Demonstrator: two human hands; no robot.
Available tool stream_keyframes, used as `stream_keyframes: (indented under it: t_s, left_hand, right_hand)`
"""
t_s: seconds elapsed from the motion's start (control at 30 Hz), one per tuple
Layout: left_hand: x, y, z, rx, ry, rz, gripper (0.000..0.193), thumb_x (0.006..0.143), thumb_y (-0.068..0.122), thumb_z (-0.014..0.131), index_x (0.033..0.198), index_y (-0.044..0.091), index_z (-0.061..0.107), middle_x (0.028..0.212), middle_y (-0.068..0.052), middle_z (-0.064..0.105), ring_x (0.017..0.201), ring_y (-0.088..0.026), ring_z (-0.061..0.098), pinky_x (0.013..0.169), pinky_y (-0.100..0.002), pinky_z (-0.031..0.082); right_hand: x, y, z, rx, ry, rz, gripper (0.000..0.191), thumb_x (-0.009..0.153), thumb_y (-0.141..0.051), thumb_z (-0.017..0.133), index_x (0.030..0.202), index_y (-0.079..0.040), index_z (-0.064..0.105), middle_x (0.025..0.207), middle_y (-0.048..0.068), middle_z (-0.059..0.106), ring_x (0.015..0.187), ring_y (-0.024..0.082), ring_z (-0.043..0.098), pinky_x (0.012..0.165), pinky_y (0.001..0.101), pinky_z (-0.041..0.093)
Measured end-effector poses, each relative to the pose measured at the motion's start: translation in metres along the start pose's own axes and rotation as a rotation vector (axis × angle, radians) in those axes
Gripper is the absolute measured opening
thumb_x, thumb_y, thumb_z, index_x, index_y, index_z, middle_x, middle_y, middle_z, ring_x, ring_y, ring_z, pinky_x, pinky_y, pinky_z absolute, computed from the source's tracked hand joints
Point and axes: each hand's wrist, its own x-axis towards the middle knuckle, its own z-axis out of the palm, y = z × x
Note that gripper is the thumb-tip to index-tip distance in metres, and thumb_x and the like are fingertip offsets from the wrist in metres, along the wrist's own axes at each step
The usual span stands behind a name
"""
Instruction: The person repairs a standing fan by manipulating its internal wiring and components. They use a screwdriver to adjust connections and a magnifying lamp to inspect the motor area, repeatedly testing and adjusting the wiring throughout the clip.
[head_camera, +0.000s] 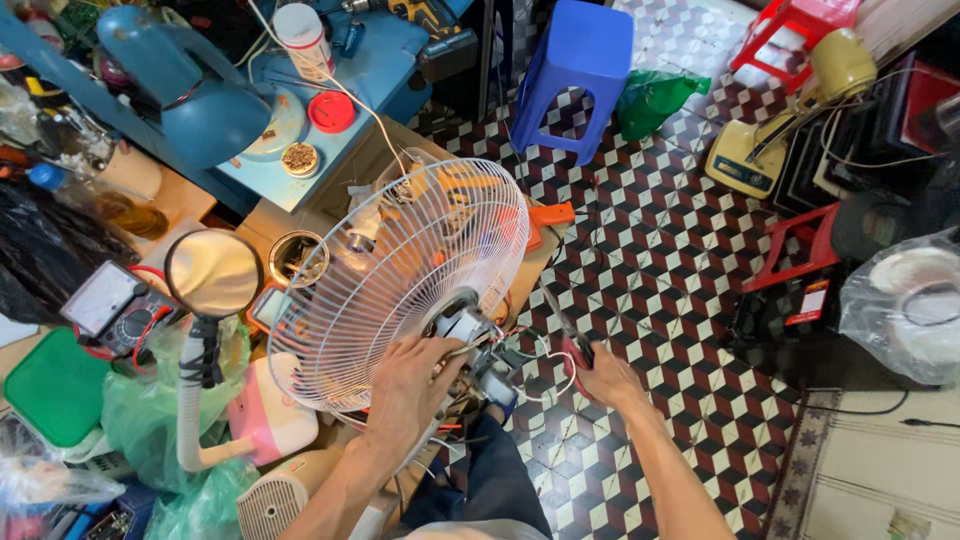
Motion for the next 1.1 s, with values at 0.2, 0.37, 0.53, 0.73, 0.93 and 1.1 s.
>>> stream_keyframes:
  t_s: [0.2, 0.37, 0.53, 0.73, 0.93, 1.1]
  left_hand:
    - [0.011, -0.011, 0.01, -0.009, -0.15, -0.141, 0.018, 0.083, 0.016, 0.077, 0.101, 0.01, 0.077, 0.081, -0.005, 0.073, 0.076, -0.023, 0.068, 0.073, -0.036, 0.05]
    - [0.018, -0.024, 0.016, -0.005, -0.144, -0.151, 0.017, 0.082, 0.017, 0.078, 0.097, 0.011, 0.078, 0.075, -0.004, 0.072, 0.071, -0.023, 0.066, 0.069, -0.035, 0.049]
    - [0.018, -0.036, 0.02, -0.079, -0.133, -0.174, 0.019, 0.081, 0.017, 0.079, 0.099, 0.011, 0.078, 0.074, -0.003, 0.071, 0.069, -0.02, 0.068, 0.07, -0.035, 0.05]
    - [0.02, -0.048, 0.013, 0.003, -0.146, -0.131, 0.022, 0.083, 0.016, 0.079, 0.103, 0.009, 0.076, 0.081, -0.006, 0.071, 0.077, -0.024, 0.067, 0.074, -0.037, 0.051]
    - [0.019, -0.057, -0.013, -0.09, -0.062, -0.035, 0.025, 0.088, 0.014, 0.074, 0.113, 0.009, 0.075, 0.091, -0.006, 0.073, 0.083, -0.024, 0.067, 0.077, -0.037, 0.05]
    - [0.007, -0.064, -0.019, -0.139, 0.031, -0.097, 0.02, 0.094, 0.015, 0.074, 0.113, 0.01, 0.075, 0.086, -0.008, 0.07, 0.081, -0.027, 0.067, 0.074, -0.039, 0.051]
  right_hand:
    - [0.084, -0.045, -0.003, -0.142, 0.159, -0.338, 0.047, 0.086, -0.038, 0.071, 0.121, -0.009, 0.059, 0.119, 0.014, 0.069, 0.107, 0.036, 0.067, 0.088, 0.0481, 0.054]
    - [0.129, -0.083, -0.008, -0.203, 0.173, -0.528, 0.053, 0.08, -0.031, 0.078, 0.122, -0.005, 0.059, 0.12, 0.017, 0.066, 0.109, 0.036, 0.066, 0.093, 0.0445, 0.053]
    - [0.154, -0.123, -0.008, -0.227, 0.293, -0.798, 0.051, 0.08, -0.032, 0.077, 0.121, -0.006, 0.061, 0.126, 0.02, 0.063, 0.119, 0.037, 0.059, 0.103, 0.0436, 0.045]
    - [0.157, -0.146, 0.0, 0.104, 0.185, -0.874, 0.041, 0.087, -0.026, 0.069, 0.126, -0.014, 0.063, 0.127, 0.014, 0.066, 0.118, 0.034, 0.062, 0.102, 0.0436, 0.047]
    - [0.094, -0.097, 0.017, 0.957, 0.121, -0.195, 0.046, 0.1, -0.02, 0.064, 0.137, 0.007, 0.064, 0.128, 0.019, 0.07, 0.118, 0.029, 0.064, 0.1, 0.0364, 0.048]
    - [0.044, -0.053, 0.019, 1.289, -0.111, -0.005, 0.076, 0.105, -0.053, 0.038, 0.148, 0.01, 0.039, 0.147, 0.027, 0.052, 0.136, 0.035, 0.052, 0.113, 0.0461, 0.038]
